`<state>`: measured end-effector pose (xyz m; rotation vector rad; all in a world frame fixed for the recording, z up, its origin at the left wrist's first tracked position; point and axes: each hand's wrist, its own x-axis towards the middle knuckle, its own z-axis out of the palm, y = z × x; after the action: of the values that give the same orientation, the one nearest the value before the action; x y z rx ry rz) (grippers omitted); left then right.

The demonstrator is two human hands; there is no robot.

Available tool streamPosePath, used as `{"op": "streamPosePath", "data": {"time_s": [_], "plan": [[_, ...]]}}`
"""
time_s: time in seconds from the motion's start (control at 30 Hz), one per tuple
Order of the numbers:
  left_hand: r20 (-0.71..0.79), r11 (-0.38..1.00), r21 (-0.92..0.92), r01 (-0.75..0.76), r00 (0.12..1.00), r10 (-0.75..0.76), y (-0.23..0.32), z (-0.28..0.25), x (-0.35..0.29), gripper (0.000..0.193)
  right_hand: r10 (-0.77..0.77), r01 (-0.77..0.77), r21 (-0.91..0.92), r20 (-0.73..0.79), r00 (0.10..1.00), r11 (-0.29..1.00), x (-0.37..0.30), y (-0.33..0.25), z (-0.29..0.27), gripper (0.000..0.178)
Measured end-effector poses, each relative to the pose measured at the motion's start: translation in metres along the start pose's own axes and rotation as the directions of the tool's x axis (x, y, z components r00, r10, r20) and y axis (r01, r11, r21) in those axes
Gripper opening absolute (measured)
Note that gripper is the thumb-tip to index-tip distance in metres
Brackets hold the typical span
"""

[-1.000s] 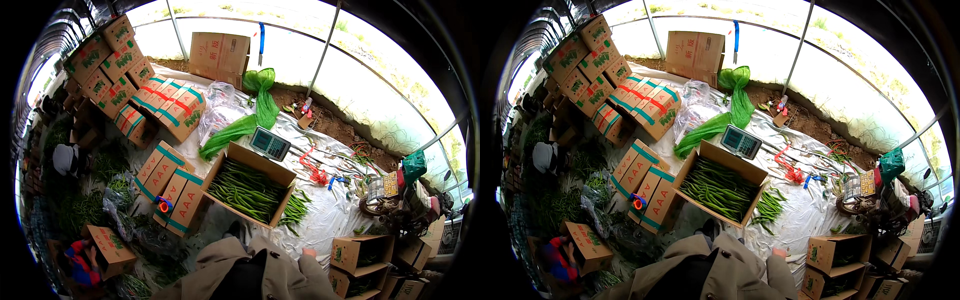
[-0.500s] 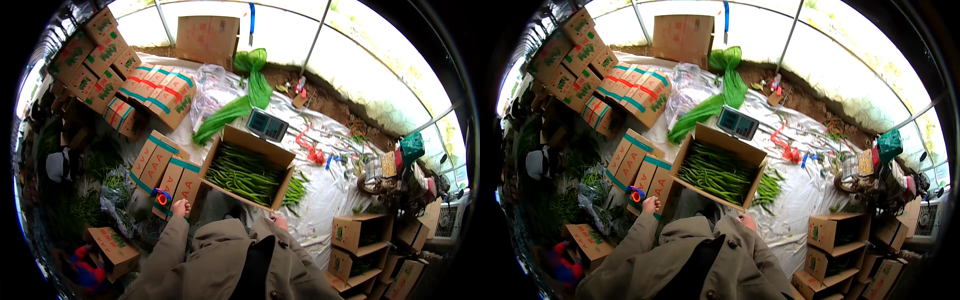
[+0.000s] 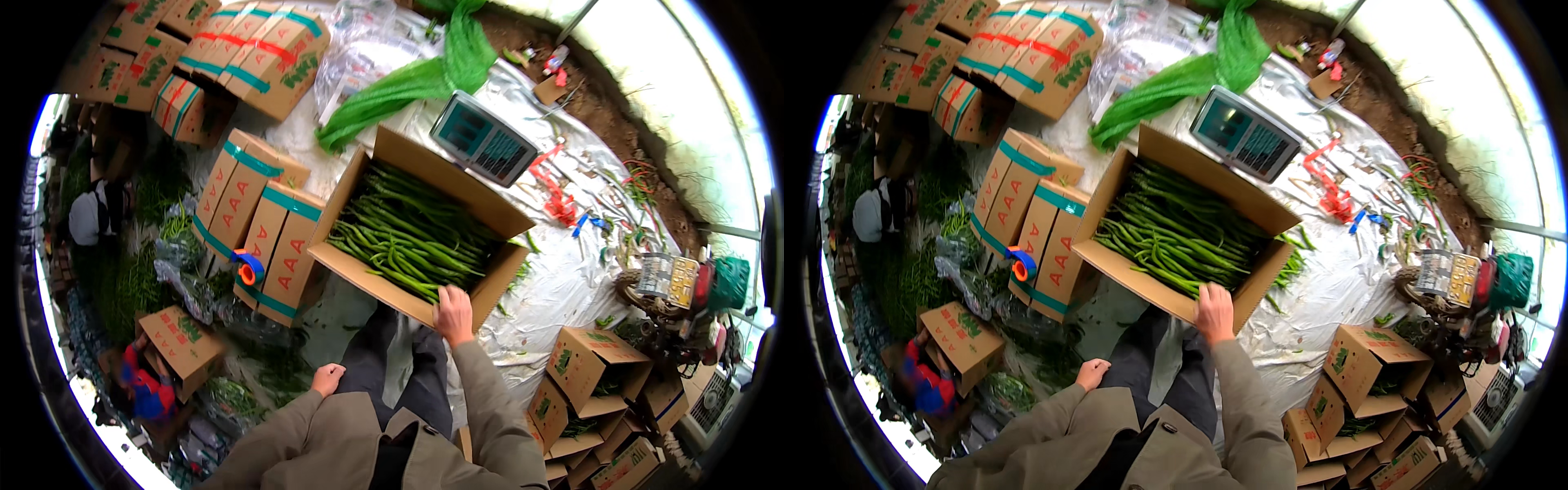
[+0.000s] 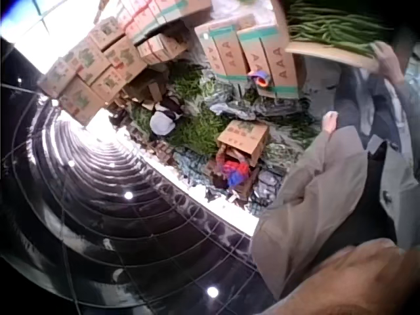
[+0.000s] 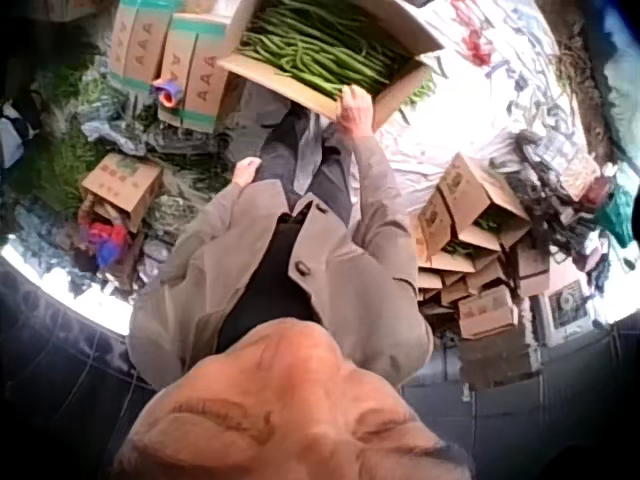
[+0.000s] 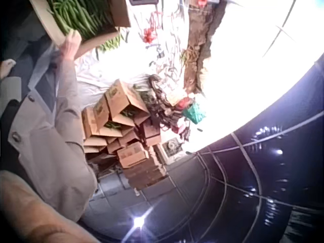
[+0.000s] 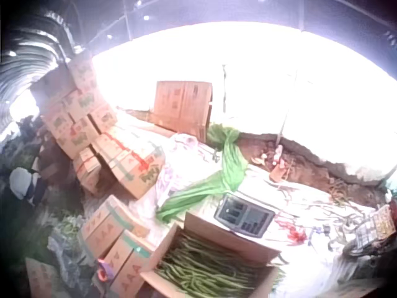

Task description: The person packs green beans into cardboard boxes, seals them with tape, and moves them aside. They repeat this process with multiple boxes, occasionally using a digital scale to weigh the beans before packing.

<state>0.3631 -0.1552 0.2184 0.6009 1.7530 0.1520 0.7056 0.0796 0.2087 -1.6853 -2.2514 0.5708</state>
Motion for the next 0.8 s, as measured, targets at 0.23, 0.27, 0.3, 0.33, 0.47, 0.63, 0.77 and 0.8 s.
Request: {"op": "streamPosePath", "data": {"time_s": [0.23,0.27,0.3,0.33,0.47,0.63,0.77,0.8], "plan": [[0.032,0.811,-0.445,0.381,0.911,-0.41,-0.019,0.005,-0.013,0.031,0.084,-0.093,0.03,0.213,0.973,0.995,0.043,0.002,0.075,0.085],[0.024,0.808,-0.457,0.371,0.913,-0.406,-0.024,0.005,-0.013,0.029,0.067,-0.074,0.022,0.225,0.972,0.997,0.049,0.001,0.077,0.087],[0.016,0.805,-0.469,0.362,0.915,-0.402,-0.031,0.007,-0.014,0.028,0.05,-0.055,0.013,0.238,0.97,0.998,0.055,-0.001,0.079,0.089],[0.01,0.803,-0.48,0.354,0.917,-0.398,-0.037,0.009,-0.014,0.027,0.024,-0.022,-0.011,0.271,0.962,1.0,0.062,-0.002,0.082,0.09],[-0.024,0.885,-0.424,0.192,0.975,-0.223,-0.033,0.024,-0.009,0.027,-0.012,0.058,-0.138,0.313,0.95,0.989,0.075,0.002,0.098,0.097],[-0.035,0.886,-0.436,0.157,0.981,-0.19,-0.024,0.029,-0.002,0.028,-0.061,0.08,-0.138,0.138,0.989,0.987,0.069,0.008,0.126,0.089],[-0.044,0.872,-0.467,0.144,0.982,-0.185,-0.026,0.029,0.0,0.028,-0.05,0.058,-0.087,0.095,0.994,0.995,0.071,0.007,0.137,0.077],[-0.049,0.865,-0.482,0.142,0.981,-0.189,-0.027,0.029,0.0,0.028,-0.032,0.039,-0.08,0.092,0.995,0.996,0.072,0.004,0.138,0.076]]}}
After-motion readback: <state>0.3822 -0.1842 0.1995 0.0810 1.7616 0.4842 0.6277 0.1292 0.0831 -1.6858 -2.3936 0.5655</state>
